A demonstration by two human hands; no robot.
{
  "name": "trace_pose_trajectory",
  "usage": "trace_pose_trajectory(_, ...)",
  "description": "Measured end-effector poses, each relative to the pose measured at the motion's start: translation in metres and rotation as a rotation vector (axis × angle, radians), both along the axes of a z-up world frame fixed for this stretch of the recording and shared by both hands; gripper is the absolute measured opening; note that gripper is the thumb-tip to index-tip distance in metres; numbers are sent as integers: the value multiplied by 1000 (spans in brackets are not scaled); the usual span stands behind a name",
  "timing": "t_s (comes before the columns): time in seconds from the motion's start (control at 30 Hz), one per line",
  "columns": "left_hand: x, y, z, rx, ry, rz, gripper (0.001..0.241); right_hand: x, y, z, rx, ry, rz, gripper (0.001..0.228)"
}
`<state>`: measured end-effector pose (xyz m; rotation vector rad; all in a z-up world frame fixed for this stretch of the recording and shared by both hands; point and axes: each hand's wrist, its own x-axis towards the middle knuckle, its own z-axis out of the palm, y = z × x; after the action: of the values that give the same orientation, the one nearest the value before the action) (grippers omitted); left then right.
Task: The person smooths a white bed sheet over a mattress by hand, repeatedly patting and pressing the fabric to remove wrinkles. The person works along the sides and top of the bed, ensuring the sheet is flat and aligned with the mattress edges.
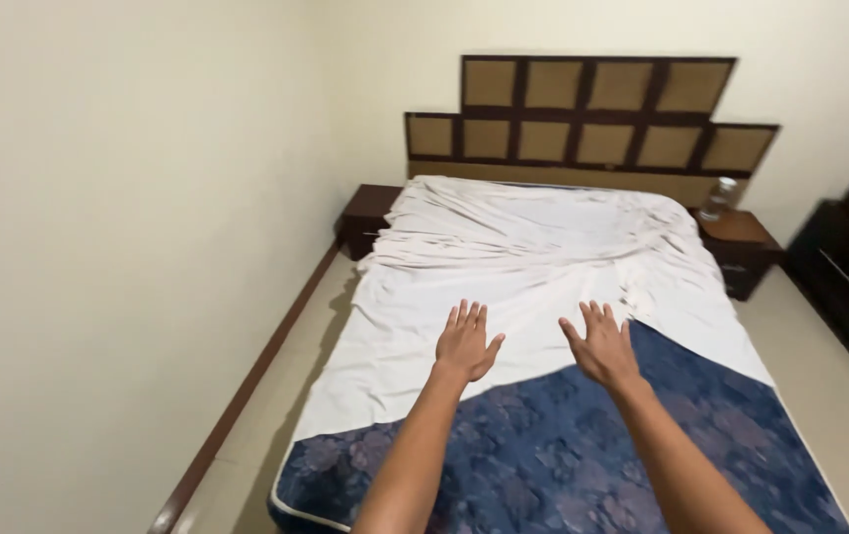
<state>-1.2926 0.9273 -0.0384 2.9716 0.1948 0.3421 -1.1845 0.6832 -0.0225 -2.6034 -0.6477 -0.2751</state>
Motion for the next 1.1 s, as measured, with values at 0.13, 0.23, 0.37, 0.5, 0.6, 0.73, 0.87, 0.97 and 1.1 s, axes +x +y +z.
trace_pose_trajectory(0.13, -22, 67, 5, -26, -22, 46, 80, -6, 89, 7, -34, -5, 68, 82)
trace_pose_trajectory(0.23, -31, 120, 11, -41, -33, 101, 80, -12, 156, 11, -45, -5, 113, 82)
trace_pose_trajectory(0.37, -36, 184, 20, -36, -35, 135, 80, -13, 231, 17, -43, -9, 170, 82)
trace_pose_trajectory(0.5, -17, 253, 10, -1, -86, 169, 79, 0, 285, 8, -28, -34, 195, 82)
trace_pose_trajectory(0.6, 3, 293, 6, -24, 9, 164, 79, 35, 320, 7, -37, -94, 188, 82)
trace_pose_trajectory(0.73, 18, 348, 8, -36, -127, 155, 77, 34, 360, 20, -39, -47, 173, 81)
trace_pose_trajectory(0.87, 24, 385, 5, -70, -105, 117, 78, 33, 396, 23, -69, 27, 147, 80)
trace_pose_trajectory(0.97, 14, 421, 16, -109, -88, 118, 78, 32, 436, 22, -74, 36, 151, 80)
trace_pose_trajectory(1.1, -7, 474, 7, -95, -48, 108, 78, 15, 492, 7, -66, 45, 134, 81)
